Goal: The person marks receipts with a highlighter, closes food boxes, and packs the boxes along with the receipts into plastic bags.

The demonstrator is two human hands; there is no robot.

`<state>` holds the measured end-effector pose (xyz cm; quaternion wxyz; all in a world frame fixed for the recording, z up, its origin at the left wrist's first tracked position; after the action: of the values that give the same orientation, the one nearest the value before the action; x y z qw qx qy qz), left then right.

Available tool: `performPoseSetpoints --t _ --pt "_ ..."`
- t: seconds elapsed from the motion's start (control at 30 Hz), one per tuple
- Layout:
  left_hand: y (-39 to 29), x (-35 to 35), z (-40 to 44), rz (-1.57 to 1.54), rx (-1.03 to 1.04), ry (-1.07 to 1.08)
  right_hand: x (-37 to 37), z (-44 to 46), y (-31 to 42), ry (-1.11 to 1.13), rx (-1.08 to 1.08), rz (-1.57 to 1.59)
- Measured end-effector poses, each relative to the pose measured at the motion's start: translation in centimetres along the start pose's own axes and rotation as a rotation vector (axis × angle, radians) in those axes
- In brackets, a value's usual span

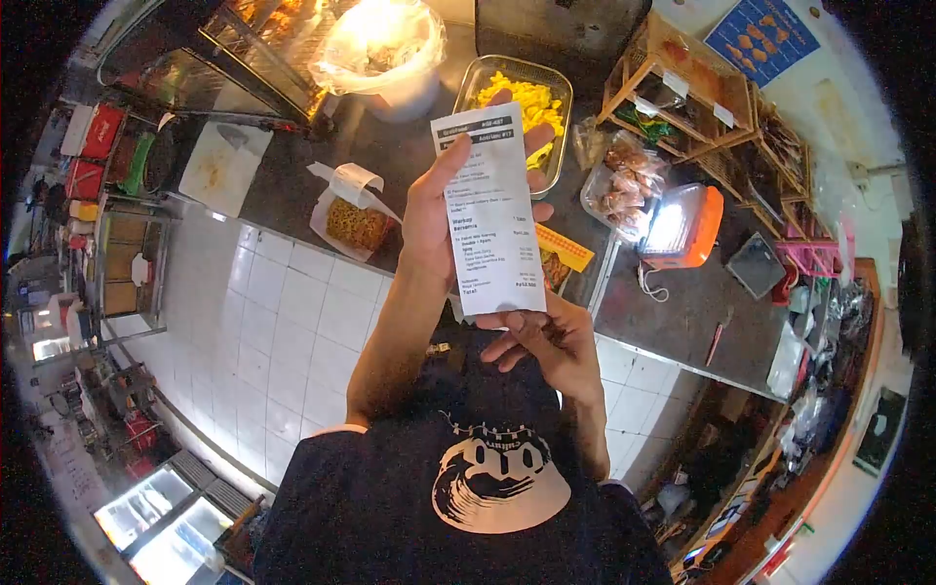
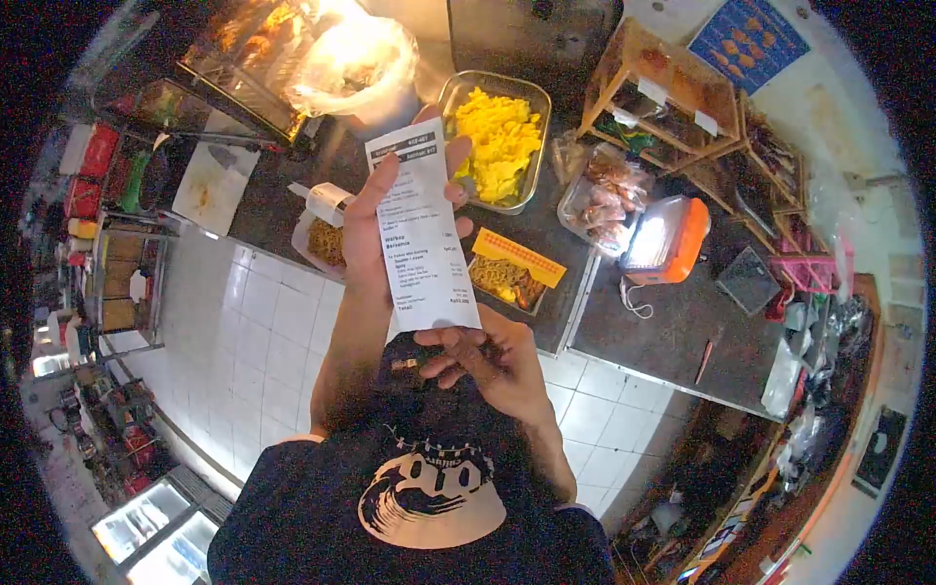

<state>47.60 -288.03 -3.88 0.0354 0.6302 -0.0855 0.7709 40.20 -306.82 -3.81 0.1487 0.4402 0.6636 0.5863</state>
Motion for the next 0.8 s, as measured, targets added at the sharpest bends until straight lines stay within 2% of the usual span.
performPoseSetpoints --t 0.27,0.33,0.63,0.8 --pt "0.4 0.8 1.0 -0.048 -0.003 0.035 -2.0 -0.2 -0.1 -0.052 -0.035 -0.048" --pt "0.4 0.9 1.2 -0.057 -0.017 0.039 -2.5 -0.3 -0.5 -0.168 -0.110 -0.043" --pt "0.4 1.1 2.4 0.015 -0.058 0.057 -5.1 -0.6 0.0 -0.299 -0.131 -0.029" --pt "0.4 1.2 2.8 -0.065 -0.044 0.084 -5.7 -0.4 -0.1 -0.336 -0.155 -0.038"
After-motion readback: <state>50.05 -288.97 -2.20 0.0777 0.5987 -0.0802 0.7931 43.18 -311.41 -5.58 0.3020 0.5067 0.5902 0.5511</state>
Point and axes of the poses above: each hand's wrist, its own z-axis towards the middle knuckle, its own x-axis out of the palm, y = z × x, the point moved 1 cm from there along z, towards the middle knuckle, and after that the axes turned 3 degrees about -z, right-handed, at the moved point
